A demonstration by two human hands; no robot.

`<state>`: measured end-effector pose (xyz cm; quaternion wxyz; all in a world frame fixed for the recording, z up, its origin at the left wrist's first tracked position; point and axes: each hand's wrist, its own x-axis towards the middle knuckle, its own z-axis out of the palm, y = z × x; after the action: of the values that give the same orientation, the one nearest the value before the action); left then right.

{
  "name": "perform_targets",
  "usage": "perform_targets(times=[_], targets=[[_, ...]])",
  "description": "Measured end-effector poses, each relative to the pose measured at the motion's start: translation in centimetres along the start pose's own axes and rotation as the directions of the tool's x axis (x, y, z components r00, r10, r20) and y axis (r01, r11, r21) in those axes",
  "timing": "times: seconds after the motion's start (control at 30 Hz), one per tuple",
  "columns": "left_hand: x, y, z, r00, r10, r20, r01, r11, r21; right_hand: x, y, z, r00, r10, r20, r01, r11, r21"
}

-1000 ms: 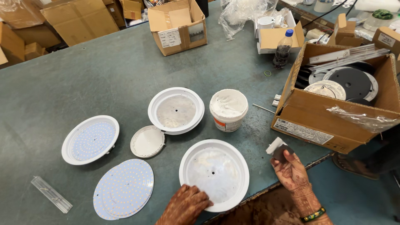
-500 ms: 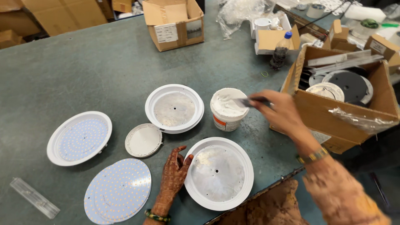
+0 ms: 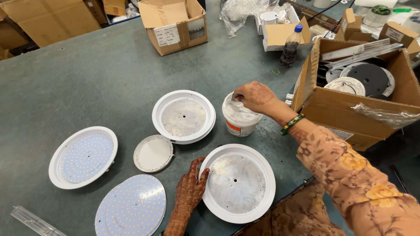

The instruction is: The person scoops white paste from a container and spreads it evenly across the inner surface of circular LED light components using a small metal spatula. They handle multiple components one at a time, applying paste to each and placing them on the workbench.

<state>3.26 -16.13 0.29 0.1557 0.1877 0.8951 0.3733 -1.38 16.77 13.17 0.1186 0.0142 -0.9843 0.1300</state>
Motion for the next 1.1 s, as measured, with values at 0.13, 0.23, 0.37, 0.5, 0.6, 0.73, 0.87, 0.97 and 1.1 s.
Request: perform_targets(times=[0.13,0.23,0.37,0.5,0.6,0.73,0.87,0.97,1.1], targets=[[-0.1,0.2,-0.2,1.0,-0.018,0.015,0.018,1.0,0.018,-0.7,0.0,-0.3,0.998,-0.028,0.057,0.024,0.997,0.074],[-0.1,0.3,-0.2,0.999,-0.024,0.026,0.024,0.999,0.026,-2.2,-0.1,-0.1,0.998,-0.064,0.024,0.06,0.99,0.128],[0.0,0.4,-0.2,0.999,-0.019,0.033,0.018,1.0,0.023,-4.2,0.4,-0.3,0.996,-0.087,0.019,0.081,0.977,0.197],[-0.1,0.6,-0.4,0.999,-0.029,0.038,0.028,0.999,0.024,-5.0,1.6,-1.1,1.0,0.013,0.028,-0.02,0.961,0.274],[-0.2,0.7,-0.5,0.997,-0.048,0.054,0.048,0.999,0.004,-5.4,2.2,-1.4,0.986,0.167,-0.017,-0.151,0.924,0.351],[-0.3,0.8,-0.6,0.999,-0.025,0.035,0.025,1.0,-0.004,-5.7,2.2,-1.4,0.982,0.181,-0.056,-0.15,0.921,0.361],[-0.3,0.8,-0.5,0.999,-0.029,0.039,0.029,1.0,0.005,-6.4,1.1,-1.1,0.992,0.095,-0.083,-0.054,0.914,0.402],[-0.1,0.7,-0.5,0.994,-0.076,0.074,0.073,0.996,0.047,-7.7,-0.1,-0.7,0.997,-0.005,-0.077,0.033,0.933,0.359],[-0.2,0.6,-0.5,0.998,-0.032,0.046,0.031,0.999,0.027,-9.0,-0.1,-0.3,0.985,-0.029,-0.172,0.098,0.906,0.411]])
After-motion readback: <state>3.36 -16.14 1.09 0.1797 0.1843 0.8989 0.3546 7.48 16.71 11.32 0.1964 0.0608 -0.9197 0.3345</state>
